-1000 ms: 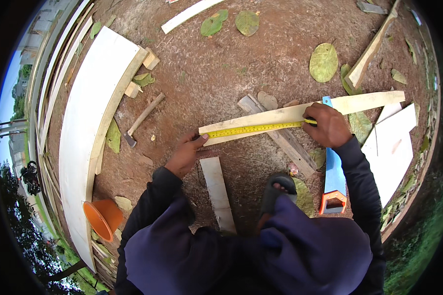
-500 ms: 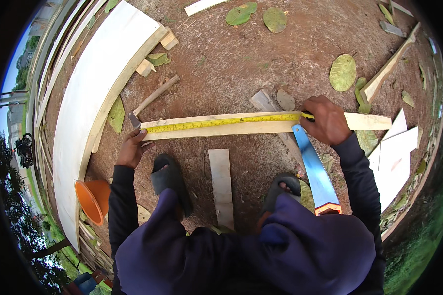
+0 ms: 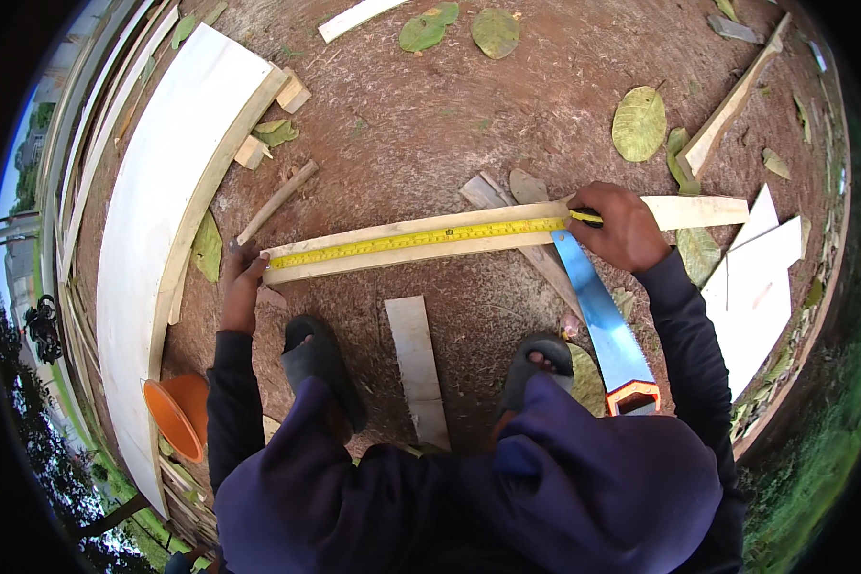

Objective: The person hammers nails into a white board to attach a small wooden block, then measures the board and a separate wooden strip with a tape measure, and finally saws the strip. The work is done outdoors on a dirt surface.

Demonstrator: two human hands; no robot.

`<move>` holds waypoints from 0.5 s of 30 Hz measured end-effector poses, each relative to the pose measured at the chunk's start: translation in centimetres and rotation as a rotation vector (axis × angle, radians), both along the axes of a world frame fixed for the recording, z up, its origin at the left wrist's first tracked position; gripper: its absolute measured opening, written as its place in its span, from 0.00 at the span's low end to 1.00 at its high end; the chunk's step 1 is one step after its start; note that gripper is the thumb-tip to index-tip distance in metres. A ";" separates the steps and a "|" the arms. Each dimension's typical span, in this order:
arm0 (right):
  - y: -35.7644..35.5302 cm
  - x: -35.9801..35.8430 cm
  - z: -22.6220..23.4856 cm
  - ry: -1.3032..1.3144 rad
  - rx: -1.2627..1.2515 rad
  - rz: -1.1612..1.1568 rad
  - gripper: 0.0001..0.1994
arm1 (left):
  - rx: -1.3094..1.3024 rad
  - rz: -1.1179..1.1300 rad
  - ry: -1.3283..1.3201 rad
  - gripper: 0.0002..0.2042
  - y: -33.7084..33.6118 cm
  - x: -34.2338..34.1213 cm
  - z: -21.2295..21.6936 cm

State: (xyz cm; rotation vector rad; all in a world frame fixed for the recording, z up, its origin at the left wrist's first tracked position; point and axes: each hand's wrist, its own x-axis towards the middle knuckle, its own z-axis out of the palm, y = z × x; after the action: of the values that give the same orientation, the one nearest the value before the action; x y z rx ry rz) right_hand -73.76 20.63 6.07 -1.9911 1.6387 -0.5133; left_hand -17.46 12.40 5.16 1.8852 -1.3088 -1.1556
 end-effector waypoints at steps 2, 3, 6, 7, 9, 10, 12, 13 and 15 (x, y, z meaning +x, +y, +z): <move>-0.4 0.1 0.1 0.000 0.000 0.001 0.11 | -0.191 -0.127 -0.202 0.19 -0.4 -0.3 0.5; -0.4 0.1 0.1 0.019 -0.006 -0.004 0.11 | -0.233 -0.185 -0.251 0.18 -0.7 -2.3 0.9; -0.8 -0.3 0.3 0.030 -0.009 -0.007 0.11 | -0.317 -0.378 -0.321 0.17 -1.1 -8.2 2.8; -0.8 -0.7 0.2 0.038 0.000 -0.014 0.12 | -0.332 -0.451 -0.317 0.16 -1.2 -10.5 2.5; -1.3 -0.7 -0.3 0.024 0.019 0.010 0.12 | -0.392 -0.633 -0.351 0.15 -0.8 -14.2 3.3; -1.2 -1.0 -0.5 0.029 0.036 0.014 0.12 | -0.429 -0.696 -0.325 0.14 -0.6 -16.1 2.7; -1.1 -1.2 -0.5 0.007 0.017 0.018 0.11 | -0.505 -0.820 -0.288 0.13 0.0 -19.3 2.2; -1.0 -1.4 -0.4 -0.002 0.008 0.019 0.10 | -0.505 -0.858 -0.249 0.13 0.2 -20.5 2.0; -0.7 -2.3 -0.6 0.010 0.034 0.000 0.11 | -0.503 -0.937 -0.167 0.12 0.5 -22.8 1.5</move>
State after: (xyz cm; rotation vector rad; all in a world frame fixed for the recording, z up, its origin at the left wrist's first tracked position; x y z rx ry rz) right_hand -76.05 19.88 5.46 -1.9721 1.6432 -0.4730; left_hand -40.30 12.92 6.63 0.9975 -2.4295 -0.9143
